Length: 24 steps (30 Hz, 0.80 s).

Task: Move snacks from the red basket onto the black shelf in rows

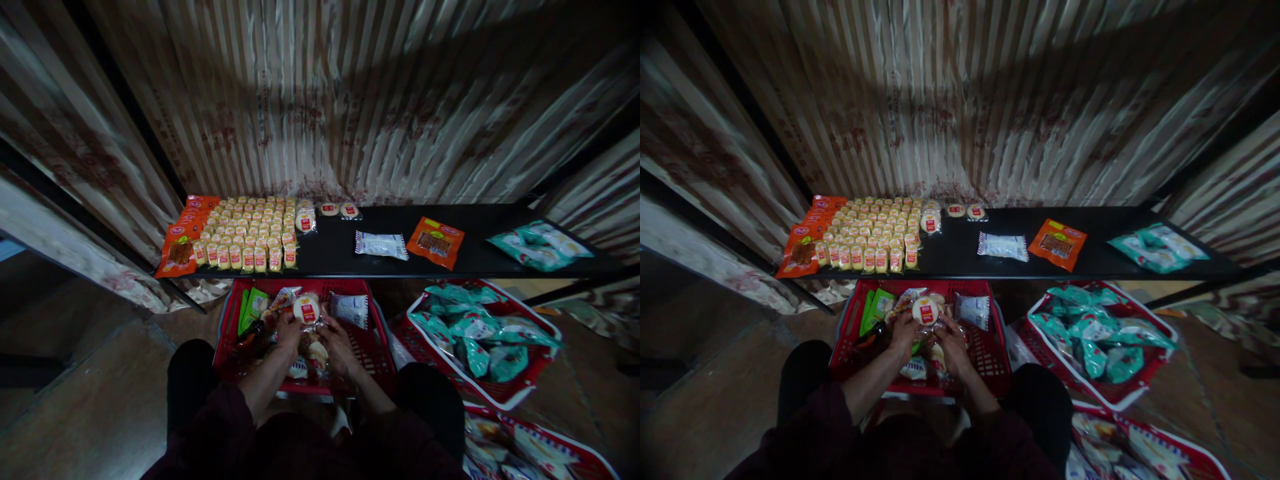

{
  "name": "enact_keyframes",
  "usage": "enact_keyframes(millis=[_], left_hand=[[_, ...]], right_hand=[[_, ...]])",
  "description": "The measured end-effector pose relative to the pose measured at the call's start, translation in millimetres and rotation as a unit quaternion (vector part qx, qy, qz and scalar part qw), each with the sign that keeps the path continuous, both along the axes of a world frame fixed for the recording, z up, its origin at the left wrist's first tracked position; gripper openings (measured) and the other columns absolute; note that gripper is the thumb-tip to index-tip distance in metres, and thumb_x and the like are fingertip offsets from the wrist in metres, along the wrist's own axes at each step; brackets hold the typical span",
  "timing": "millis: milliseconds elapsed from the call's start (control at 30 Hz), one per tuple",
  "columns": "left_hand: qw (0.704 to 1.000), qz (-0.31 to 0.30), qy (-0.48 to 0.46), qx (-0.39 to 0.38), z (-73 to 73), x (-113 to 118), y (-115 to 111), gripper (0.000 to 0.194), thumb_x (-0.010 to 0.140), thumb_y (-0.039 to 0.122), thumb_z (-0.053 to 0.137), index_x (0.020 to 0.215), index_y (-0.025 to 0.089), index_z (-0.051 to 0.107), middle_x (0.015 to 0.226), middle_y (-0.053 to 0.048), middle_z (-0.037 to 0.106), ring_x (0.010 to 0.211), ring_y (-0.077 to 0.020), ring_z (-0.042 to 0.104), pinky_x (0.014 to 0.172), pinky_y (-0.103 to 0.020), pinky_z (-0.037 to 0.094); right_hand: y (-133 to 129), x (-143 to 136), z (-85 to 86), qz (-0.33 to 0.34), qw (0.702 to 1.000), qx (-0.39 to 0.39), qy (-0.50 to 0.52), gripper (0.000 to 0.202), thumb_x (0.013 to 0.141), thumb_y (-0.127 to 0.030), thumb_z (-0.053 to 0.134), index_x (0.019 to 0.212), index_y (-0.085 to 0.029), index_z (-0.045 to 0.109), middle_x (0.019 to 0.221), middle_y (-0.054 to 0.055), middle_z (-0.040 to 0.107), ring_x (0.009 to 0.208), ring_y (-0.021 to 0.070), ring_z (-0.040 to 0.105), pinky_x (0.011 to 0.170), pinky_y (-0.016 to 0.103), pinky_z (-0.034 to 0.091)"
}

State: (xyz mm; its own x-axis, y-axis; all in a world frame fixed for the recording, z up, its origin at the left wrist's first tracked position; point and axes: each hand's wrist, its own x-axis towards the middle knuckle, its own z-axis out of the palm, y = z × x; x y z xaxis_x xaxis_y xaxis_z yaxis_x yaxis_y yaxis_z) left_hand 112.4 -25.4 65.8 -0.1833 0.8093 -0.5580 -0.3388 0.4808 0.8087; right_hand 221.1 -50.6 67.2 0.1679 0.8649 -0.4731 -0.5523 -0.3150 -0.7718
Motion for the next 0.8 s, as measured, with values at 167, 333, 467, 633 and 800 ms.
enact_keyframes(millis=[167,333,467,633,800], left_hand=[[1.0,-0.003,-0.007,0.018,0.6,0,-1,0.022,0.063,0.017,0.062,0.085,0.014,0.061,0.077,-0.004,0.066,0.072,-0.0167,0.063,0.068,-0.029,0.049],[0.998,-0.004,0.035,0.047,3.3,-5,-3,0.018,0.065,0.014,0.06,0.083,0.016,0.06,0.084,-0.004,0.067,0.079,-0.0151,0.063,0.073,-0.026,0.049],[0.997,-0.024,0.052,0.057,7.4,-8,-4,0.018,0.067,0.011,0.059,0.084,0.017,0.06,0.085,-0.004,0.067,0.08,-0.0137,0.062,0.075,-0.025,0.048],[0.997,-0.051,0.041,0.047,11.0,-7,-7,0.018,0.068,0.012,0.057,0.086,0.017,0.059,0.083,-0.003,0.066,0.076,-0.0144,0.062,0.07,-0.026,0.049],[0.996,-0.047,0.054,0.051,13.9,-6,-6,0.018,0.067,0.011,0.059,0.084,0.018,0.06,0.083,-0.003,0.066,0.078,-0.0144,0.062,0.071,-0.025,0.048]], right_hand=[[-2,0,3.3,0.004,1.0,-0.005,0.0,0.04,0.047,-0.023,0.081,0.085,-0.02,0.069,0.073,0.0,0.071,0.063,0.015,0.063,0.062,0.027,0.049],[-3,5,9.0,0.007,1.0,-0.01,-0.02,0.037,0.051,-0.031,0.079,0.085,-0.019,0.07,0.081,0.003,0.073,0.072,0.0175,0.065,0.064,0.027,0.049],[0,6,14.9,0.003,1.0,-0.02,-0.019,0.038,0.053,-0.037,0.079,0.085,-0.02,0.071,0.087,0.003,0.074,0.079,0.0186,0.066,0.068,0.027,0.049],[4,4,21.6,-0.022,1.0,-0.017,-0.008,0.041,0.049,-0.038,0.083,0.085,-0.021,0.071,0.079,0.002,0.073,0.071,0.0175,0.066,0.064,0.028,0.051],[8,6,19.3,-0.014,1.0,-0.015,-0.006,0.046,0.048,-0.04,0.084,0.087,-0.02,0.072,0.081,0.004,0.074,0.068,0.0183,0.066,0.061,0.029,0.053]])
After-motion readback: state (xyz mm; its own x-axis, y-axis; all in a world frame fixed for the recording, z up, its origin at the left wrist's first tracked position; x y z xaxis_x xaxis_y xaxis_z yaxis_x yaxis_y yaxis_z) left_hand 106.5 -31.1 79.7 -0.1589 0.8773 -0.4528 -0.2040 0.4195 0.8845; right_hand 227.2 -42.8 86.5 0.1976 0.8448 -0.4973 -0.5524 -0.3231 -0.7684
